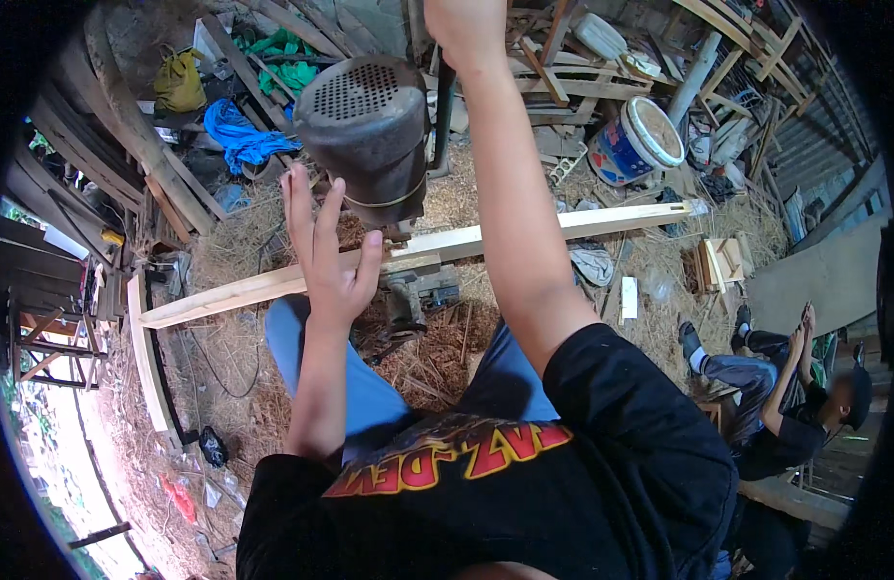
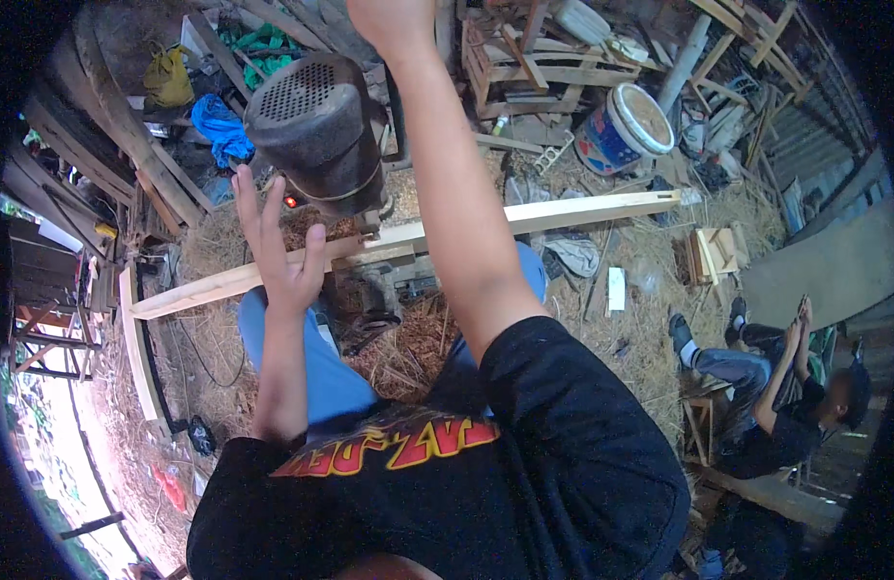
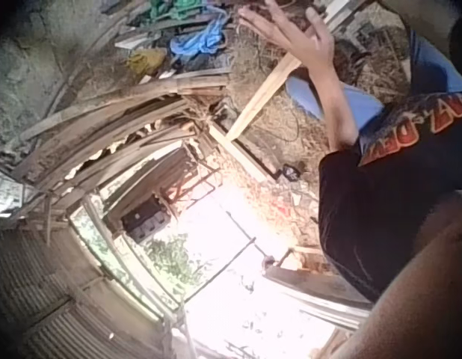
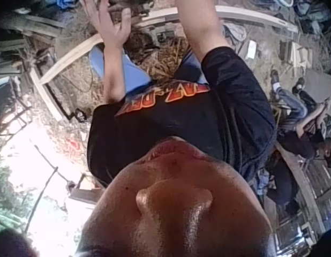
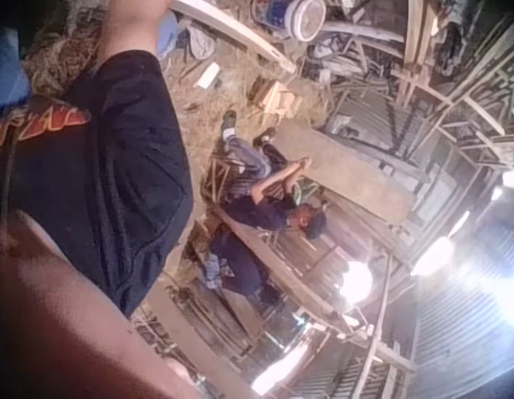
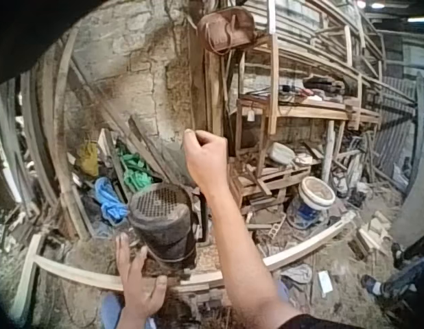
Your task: The person is using a mortising machine to cut a rectangular hole into a piece of wood, pulling the lever to plunge the chisel and bit into the timber.
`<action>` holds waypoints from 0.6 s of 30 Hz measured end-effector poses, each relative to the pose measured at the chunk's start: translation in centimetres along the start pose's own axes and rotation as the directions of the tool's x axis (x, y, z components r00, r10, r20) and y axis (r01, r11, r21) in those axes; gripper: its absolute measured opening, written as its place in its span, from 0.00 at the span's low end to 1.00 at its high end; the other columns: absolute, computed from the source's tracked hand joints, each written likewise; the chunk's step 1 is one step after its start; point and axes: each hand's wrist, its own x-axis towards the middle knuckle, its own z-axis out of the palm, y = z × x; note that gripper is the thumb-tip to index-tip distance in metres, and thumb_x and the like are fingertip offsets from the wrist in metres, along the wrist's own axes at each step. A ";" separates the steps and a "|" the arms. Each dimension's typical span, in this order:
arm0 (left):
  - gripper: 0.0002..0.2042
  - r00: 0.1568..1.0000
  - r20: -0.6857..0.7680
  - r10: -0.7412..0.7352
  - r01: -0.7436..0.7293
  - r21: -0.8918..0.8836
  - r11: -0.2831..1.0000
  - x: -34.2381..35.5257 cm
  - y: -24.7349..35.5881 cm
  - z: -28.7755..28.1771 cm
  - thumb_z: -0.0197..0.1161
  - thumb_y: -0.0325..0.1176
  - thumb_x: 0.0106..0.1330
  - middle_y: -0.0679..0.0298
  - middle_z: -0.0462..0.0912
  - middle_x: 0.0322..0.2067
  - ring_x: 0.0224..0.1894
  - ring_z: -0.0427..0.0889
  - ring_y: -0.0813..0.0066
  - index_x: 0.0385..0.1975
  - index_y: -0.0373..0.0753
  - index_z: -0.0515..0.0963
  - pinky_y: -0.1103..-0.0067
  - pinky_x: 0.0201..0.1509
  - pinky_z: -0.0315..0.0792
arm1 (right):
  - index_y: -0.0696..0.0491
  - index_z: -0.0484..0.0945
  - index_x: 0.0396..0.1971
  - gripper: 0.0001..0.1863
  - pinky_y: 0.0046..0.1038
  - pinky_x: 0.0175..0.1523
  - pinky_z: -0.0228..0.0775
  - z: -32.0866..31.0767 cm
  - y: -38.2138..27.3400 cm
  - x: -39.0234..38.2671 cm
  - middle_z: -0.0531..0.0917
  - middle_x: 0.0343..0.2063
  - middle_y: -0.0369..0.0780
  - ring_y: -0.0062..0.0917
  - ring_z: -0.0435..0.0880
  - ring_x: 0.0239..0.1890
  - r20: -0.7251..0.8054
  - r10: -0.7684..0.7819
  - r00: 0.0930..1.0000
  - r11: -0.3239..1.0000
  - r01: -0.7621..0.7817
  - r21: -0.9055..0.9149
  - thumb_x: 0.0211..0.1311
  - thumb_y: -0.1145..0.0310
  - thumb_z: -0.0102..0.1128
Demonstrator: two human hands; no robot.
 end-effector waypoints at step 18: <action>0.22 0.983 -0.009 -0.183 0.182 -0.081 0.980 -7.8 -5.3 -0.2 0.57 0.32 0.74 0.46 0.59 0.75 0.77 0.58 0.46 0.66 0.37 0.69 0.57 0.78 0.52 | 0.57 0.71 0.15 0.22 0.23 0.23 0.50 -2.3 -3.3 -6.3 0.69 0.14 0.25 0.08 0.62 0.19 0.010 0.090 0.996 0.991 -0.090 0.096 0.73 0.69 0.60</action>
